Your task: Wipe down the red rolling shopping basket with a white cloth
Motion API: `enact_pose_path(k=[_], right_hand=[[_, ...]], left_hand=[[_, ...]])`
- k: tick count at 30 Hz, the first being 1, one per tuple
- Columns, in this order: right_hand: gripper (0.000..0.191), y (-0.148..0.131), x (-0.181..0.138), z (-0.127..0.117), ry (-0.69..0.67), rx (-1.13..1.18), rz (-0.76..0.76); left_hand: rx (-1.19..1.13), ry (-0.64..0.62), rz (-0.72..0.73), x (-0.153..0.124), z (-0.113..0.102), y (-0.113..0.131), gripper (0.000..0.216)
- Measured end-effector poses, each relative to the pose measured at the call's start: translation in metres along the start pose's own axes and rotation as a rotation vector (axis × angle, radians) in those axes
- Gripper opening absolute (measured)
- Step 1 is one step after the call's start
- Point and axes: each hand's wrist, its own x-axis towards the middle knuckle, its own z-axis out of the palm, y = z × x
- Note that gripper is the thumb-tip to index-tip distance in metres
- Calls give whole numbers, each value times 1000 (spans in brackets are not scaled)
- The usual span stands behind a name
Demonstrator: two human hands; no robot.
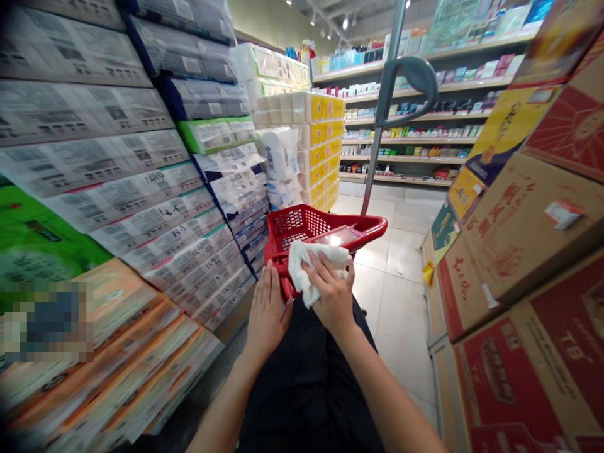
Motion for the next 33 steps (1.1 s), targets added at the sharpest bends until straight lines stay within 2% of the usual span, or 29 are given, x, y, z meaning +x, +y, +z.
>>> enact_pose_path(k=[3, 6, 10, 13, 16, 19, 22, 28, 30, 33], right_hand=[[41, 22, 3, -6, 42, -52, 66], [45, 23, 3, -5, 57, -51, 134], [47, -10, -1, 5, 52, -4, 165], [46, -39, -4, 14, -2, 73, 100], [43, -53, -5, 17, -28, 103, 49], [39, -46, -4, 13, -44, 99, -2], [37, -25, -3, 5, -62, 66, -46], [40, 16, 2, -5, 22, -16, 45], [41, 15, 3, -3, 49, -11, 96], [45, -5, 1, 4, 58, 7, 173]], left_hand=[[0, -1, -21, 1, 1, 2, 82], [-3, 2, -32, 1, 2, 3, 83], [-18, 15, -17, 0, 3, 3, 81], [-2, 27, 9, -2, 6, -1, 83], [30, 39, 28, -4, 9, -5, 85], [19, 22, 49, -4, 8, -6, 87], [-3, 10, 29, -2, 3, -2, 84], [-13, -4, -30, 2, 1, 3, 81], [-13, -2, -32, 2, 1, 4, 81], [-27, 1, -29, 1, 1, 3, 80]])
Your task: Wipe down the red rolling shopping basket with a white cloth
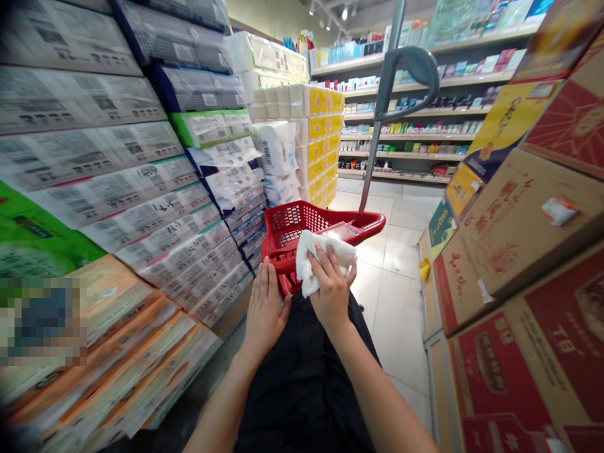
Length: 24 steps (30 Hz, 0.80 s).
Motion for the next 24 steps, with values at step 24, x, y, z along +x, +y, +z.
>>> enact_pose_path(k=[24], right_hand=[[46, 26, 1, -7, 9, -44, 30]], left_hand=[[-24, 24, 2, 2, 0, 2, 81]])
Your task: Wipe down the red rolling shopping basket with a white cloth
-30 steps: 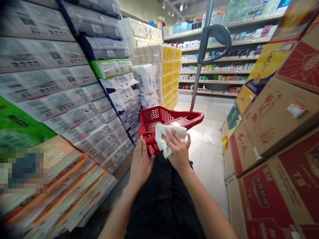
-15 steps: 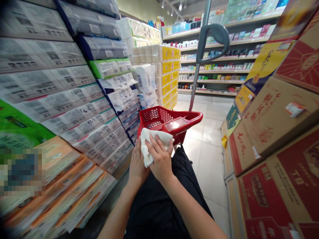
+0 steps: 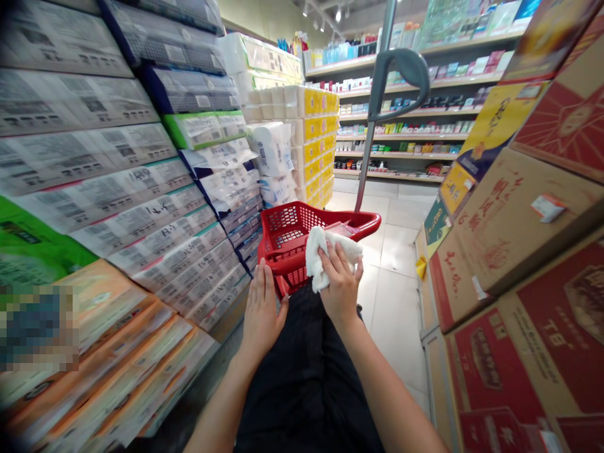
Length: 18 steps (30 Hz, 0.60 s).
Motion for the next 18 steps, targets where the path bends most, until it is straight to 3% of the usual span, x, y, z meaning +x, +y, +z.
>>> enact_pose_path(k=[6, 9, 14, 18], right_hand=[[43, -63, -20, 14, -95, 94, -95], [40, -72, -24, 15, -111, 107, -148], [39, -41, -14, 5, -103, 45, -210], [41, -2, -2, -5, -45, -30, -151]], left_hand=[[21, 5, 26, -4, 4, -4, 82], [61, 16, 36, -6, 6, -8, 82], [8, -13, 43, -3, -1, -5, 81], [-2, 1, 10, -1, -1, -2, 80]])
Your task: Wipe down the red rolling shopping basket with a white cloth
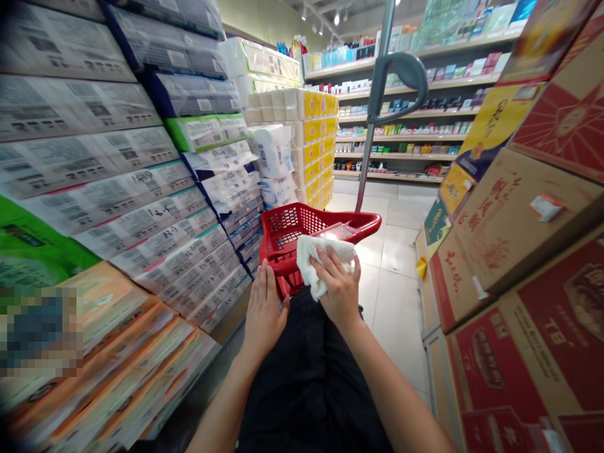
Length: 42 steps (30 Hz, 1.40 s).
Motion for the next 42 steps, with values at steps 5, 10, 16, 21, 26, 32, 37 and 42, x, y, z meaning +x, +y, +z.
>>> enact_pose_path(k=[5, 10, 16, 21, 26, 32, 37, 42], right_hand=[[48, 5, 1, -1, 23, -28, 146], [51, -50, -4, 10, -42, 7, 91], [45, -69, -8, 13, -93, 103, -28], [37, -24, -1, 3, -34, 83, -32], [44, 10, 1, 0, 23, -12, 84], [50, -26, 0, 7, 16, -28, 170], [49, -72, -5, 16, -66, 87, 68], [42, -71, -9, 16, -80, 146, -9]], left_hand=[[-14, 0, -11, 0, 2, 1, 82], [-4, 19, 10, -2, 5, -2, 80], [30, 28, 48, -4, 7, -7, 79], [25, -11, 8, -1, 1, -2, 78], [-1, -4, -5, 0, 3, -1, 81], [9, -9, -12, -1, 2, -1, 79], [14, 6, 20, -4, 6, -6, 81], [36, 3, 48, -6, 7, -9, 81]])
